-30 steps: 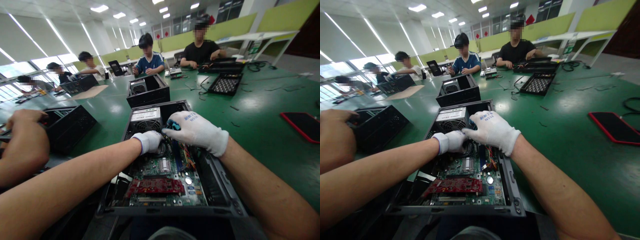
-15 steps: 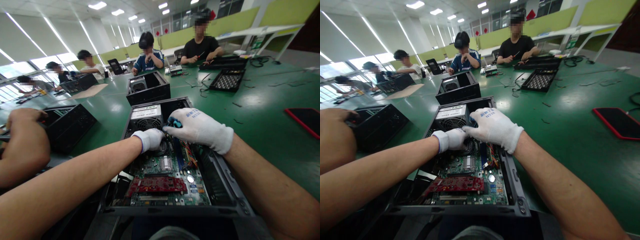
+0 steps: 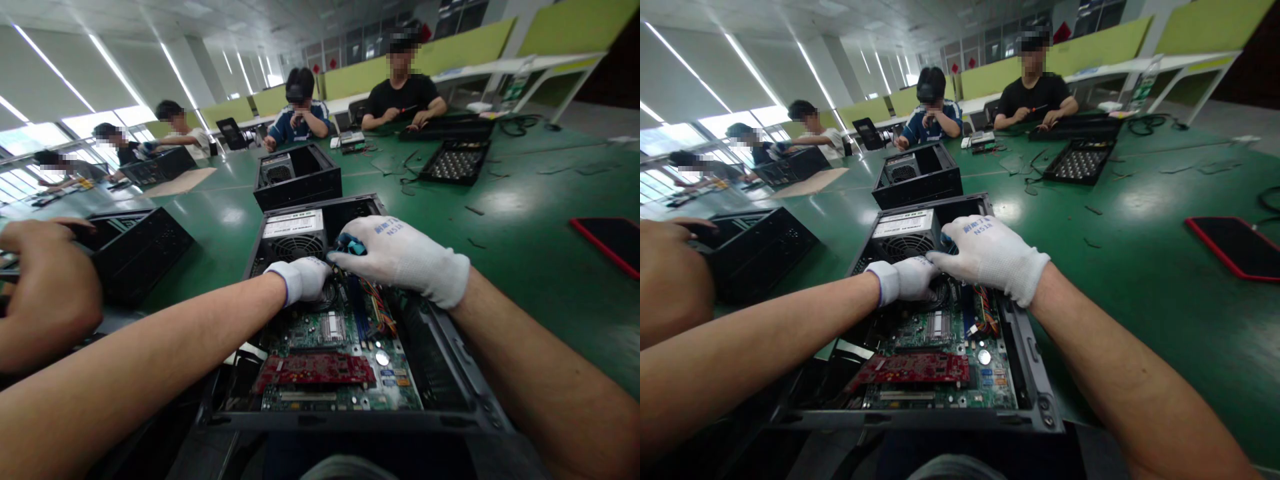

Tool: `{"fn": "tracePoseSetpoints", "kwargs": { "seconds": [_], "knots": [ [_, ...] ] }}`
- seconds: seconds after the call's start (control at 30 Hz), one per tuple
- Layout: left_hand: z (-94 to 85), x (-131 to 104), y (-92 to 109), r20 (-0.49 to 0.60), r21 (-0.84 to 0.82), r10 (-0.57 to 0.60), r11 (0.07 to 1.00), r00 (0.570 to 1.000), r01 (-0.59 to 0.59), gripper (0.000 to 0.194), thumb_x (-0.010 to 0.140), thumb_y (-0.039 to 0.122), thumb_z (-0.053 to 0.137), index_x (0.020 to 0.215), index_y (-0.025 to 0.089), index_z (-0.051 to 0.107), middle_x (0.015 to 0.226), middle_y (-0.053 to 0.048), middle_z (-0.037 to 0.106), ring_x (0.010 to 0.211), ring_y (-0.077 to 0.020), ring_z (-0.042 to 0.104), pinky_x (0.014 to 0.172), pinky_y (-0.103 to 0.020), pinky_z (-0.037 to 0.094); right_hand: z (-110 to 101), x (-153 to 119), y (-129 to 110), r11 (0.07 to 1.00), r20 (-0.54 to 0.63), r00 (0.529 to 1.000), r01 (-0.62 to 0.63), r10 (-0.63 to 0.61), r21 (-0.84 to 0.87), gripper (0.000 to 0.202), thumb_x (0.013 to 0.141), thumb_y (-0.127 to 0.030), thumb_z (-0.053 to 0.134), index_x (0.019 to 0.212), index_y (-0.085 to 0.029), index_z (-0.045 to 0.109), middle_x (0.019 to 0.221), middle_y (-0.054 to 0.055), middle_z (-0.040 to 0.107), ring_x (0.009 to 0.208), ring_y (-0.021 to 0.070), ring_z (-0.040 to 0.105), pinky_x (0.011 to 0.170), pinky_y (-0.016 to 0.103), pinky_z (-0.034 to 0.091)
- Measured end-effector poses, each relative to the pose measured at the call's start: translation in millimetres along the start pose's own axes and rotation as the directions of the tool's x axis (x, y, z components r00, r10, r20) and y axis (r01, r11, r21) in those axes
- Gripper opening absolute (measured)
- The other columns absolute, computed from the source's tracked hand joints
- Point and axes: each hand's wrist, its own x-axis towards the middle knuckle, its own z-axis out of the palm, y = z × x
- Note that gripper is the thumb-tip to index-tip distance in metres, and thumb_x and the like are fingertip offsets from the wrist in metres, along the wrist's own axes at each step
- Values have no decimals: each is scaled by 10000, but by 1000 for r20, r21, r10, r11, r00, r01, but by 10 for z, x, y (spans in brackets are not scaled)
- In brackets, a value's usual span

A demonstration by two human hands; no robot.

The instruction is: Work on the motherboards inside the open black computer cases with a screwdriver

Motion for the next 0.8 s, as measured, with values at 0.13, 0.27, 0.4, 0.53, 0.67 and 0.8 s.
{"fn": "tracePoseSetpoints", "kwargs": {
  "seconds": [0.13,0.27,0.4,0.53,0.67,0.8],
  "knots": [
    [2,-3,-1,7,11,8,1000,1000,-8,577,817,304,761,1364,164,644,1371,-118,701,1299,-291,641,1110,-322,489,-5,1,-5,1000,2,1000,-4,4,-6,540,996,-597,538,1207,-131,710,1115,143,756,984,271,693,837,347,455],
    [6,4,-8,11,7,18,1000,1000,-18,602,815,304,764,1385,162,634,1389,-124,690,1310,-298,634,1120,-331,487,-8,0,-7,1000,9,1000,-9,9,-2,524,997,-586,542,1205,-135,710,1123,139,756,983,263,692,838,339,452],
    [-2,0,2,20,22,23,999,1000,-24,612,830,328,753,1405,169,618,1401,-117,683,1323,-292,623,1130,-324,474,-12,0,-9,1000,7,1000,-4,4,-5,514,1002,-581,537,1197,-137,709,1118,133,754,980,255,690,834,334,448],
    [-5,-15,14,16,6,7,1000,1000,-8,597,814,352,769,1365,162,641,1385,-126,691,1315,-303,628,1123,-328,481,-12,-2,-5,1000,15,1000,-3,3,-11,529,1003,-592,525,1197,-134,706,1112,136,754,986,261,688,844,343,449],
    [25,-2,2,-3,-22,3,1000,1000,-3,630,788,334,786,1375,169,633,1407,-129,680,1315,-317,628,1117,-351,496,1,1,9,1000,12,1000,8,-8,-16,540,1003,-605,513,1197,-137,702,1106,134,756,1007,264,685,860,341,451],
    [42,24,-7,-3,-18,9,1000,1000,-9,657,780,328,800,1390,169,617,1421,-125,673,1336,-310,613,1136,-346,479,1,9,12,1000,13,1000,20,-20,-9,502,1010,-582,509,1154,-144,710,1093,129,756,983,256,686,843,336,453]
  ]
}}
